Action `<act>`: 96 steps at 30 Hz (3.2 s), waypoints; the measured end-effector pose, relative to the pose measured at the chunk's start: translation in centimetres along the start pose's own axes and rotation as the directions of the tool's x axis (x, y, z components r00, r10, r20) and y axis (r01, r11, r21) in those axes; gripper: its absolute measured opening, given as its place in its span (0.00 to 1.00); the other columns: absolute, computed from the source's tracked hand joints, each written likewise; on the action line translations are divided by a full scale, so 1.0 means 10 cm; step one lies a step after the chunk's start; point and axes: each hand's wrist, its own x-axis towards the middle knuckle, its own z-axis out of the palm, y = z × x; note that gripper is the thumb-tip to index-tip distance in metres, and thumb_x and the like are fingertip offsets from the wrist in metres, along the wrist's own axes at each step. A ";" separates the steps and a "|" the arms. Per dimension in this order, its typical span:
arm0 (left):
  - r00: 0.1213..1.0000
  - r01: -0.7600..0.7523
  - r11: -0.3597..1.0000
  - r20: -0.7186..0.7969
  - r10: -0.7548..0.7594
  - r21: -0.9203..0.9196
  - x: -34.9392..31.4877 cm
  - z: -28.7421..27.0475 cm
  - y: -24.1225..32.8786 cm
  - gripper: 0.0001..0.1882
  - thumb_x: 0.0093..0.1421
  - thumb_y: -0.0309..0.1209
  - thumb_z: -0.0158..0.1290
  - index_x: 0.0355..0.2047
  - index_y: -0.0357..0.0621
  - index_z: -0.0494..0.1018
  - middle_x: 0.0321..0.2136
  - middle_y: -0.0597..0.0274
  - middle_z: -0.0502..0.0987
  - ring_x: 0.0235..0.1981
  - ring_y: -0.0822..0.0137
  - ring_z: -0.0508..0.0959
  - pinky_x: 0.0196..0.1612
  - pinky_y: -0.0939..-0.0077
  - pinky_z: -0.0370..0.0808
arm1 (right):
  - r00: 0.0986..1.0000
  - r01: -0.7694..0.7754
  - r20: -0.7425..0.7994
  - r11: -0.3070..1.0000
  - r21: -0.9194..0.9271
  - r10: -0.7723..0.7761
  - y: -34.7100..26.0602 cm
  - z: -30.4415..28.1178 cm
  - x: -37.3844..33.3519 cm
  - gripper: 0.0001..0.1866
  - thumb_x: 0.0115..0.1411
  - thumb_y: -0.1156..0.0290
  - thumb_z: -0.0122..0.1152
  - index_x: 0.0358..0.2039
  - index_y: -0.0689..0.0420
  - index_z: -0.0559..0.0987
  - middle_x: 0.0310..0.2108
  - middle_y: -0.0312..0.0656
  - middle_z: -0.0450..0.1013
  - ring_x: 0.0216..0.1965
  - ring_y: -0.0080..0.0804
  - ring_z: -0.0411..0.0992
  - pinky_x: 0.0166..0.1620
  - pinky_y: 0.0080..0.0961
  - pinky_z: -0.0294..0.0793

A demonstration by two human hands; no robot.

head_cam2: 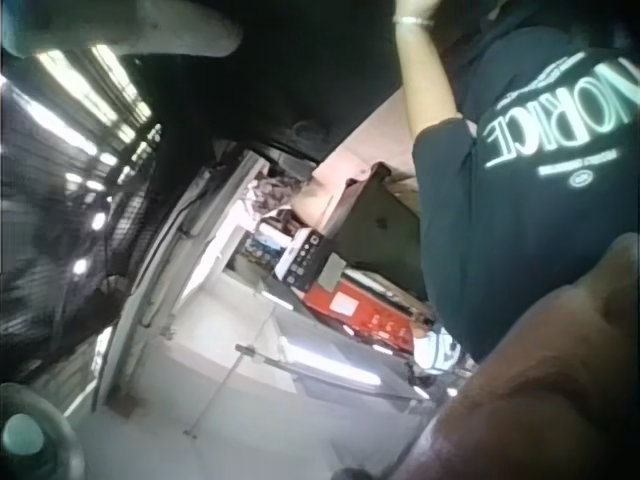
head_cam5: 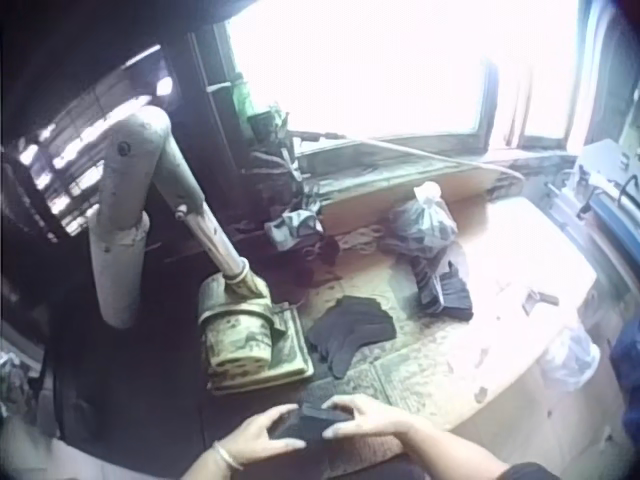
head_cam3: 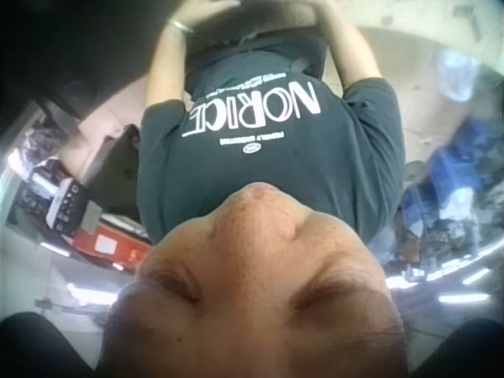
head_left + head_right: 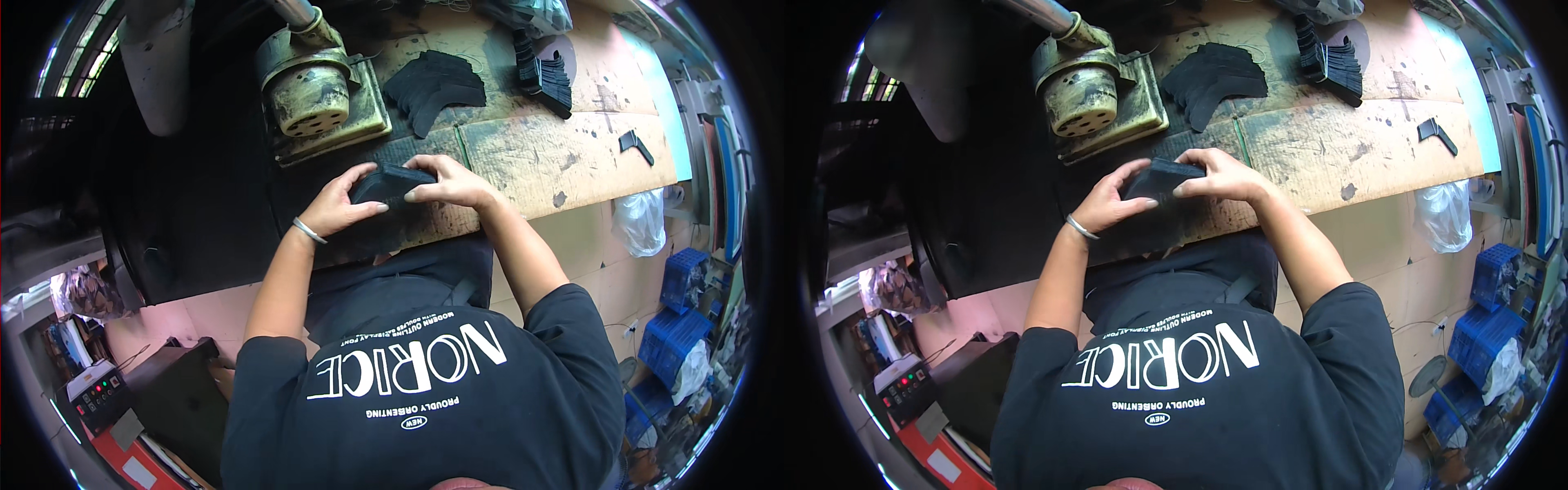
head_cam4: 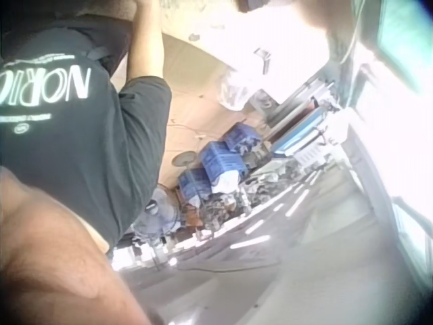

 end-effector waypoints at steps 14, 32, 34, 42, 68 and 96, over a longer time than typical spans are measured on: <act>0.944 -0.131 0.670 -0.114 0.309 0.730 -0.16 0.21 -0.18 0.40 0.49 0.26 0.57 0.63 0.39 0.56 0.59 0.48 0.63 0.62 0.49 0.62 0.66 0.47 0.54 | 0.891 0.373 -0.079 0.819 -0.435 -0.448 0.11 0.34 0.06 0.40 0.46 0.72 0.68 0.60 0.61 0.63 0.58 0.53 0.63 0.61 0.49 0.62 0.62 0.35 0.64; 0.917 -0.103 0.677 -0.195 0.349 0.729 -0.12 0.39 -0.28 0.47 0.49 0.28 0.59 0.66 0.33 0.49 0.55 0.48 0.62 0.61 0.51 0.61 0.67 0.42 0.47 | 0.801 0.297 -0.356 0.836 -0.461 -0.481 0.31 0.47 0.02 0.53 0.42 0.71 0.64 0.68 0.63 0.49 0.64 0.57 0.55 0.66 0.52 0.54 0.67 0.36 0.55; 0.919 -0.122 0.670 -0.171 0.354 0.733 -0.08 0.36 -0.25 0.46 0.49 0.27 0.59 0.66 0.33 0.50 0.55 0.48 0.62 0.61 0.51 0.61 0.67 0.42 0.47 | 0.840 0.301 -0.307 0.855 -0.422 -0.447 0.25 0.48 0.06 0.51 0.42 0.70 0.64 0.67 0.63 0.51 0.60 0.57 0.58 0.63 0.53 0.57 0.65 0.37 0.58; 0.913 -0.161 0.672 -0.149 0.379 0.723 -0.05 0.25 -0.31 0.45 0.48 0.29 0.61 0.65 0.38 0.52 0.54 0.50 0.64 0.58 0.51 0.65 0.66 0.48 0.52 | 0.880 0.345 -0.140 0.814 -0.468 -0.454 0.13 0.26 0.21 0.33 0.42 0.67 0.70 0.51 0.55 0.73 0.47 0.47 0.68 0.50 0.48 0.69 0.54 0.38 0.69; 0.729 0.021 0.812 -0.565 0.387 0.583 0.11 0.33 -0.75 0.39 0.58 0.21 0.47 0.69 0.37 0.45 0.68 0.42 0.48 0.69 0.47 0.50 0.68 0.54 0.51 | 0.814 0.135 -0.343 0.727 -0.673 -0.469 0.06 0.50 0.37 0.48 0.45 0.74 0.54 0.67 0.68 0.48 0.69 0.61 0.43 0.71 0.56 0.43 0.70 0.42 0.44; 0.711 -0.185 0.967 -0.703 0.010 -0.174 -0.45 0.44 -0.77 0.33 0.51 0.29 0.66 0.56 0.39 0.63 0.46 0.53 0.71 0.45 0.60 0.74 0.50 0.69 0.72 | 0.950 0.040 -0.304 0.992 -0.118 -0.075 -0.16 0.35 0.21 0.32 0.44 0.63 0.72 0.49 0.64 0.73 0.43 0.44 0.73 0.46 0.32 0.71 0.51 0.27 0.70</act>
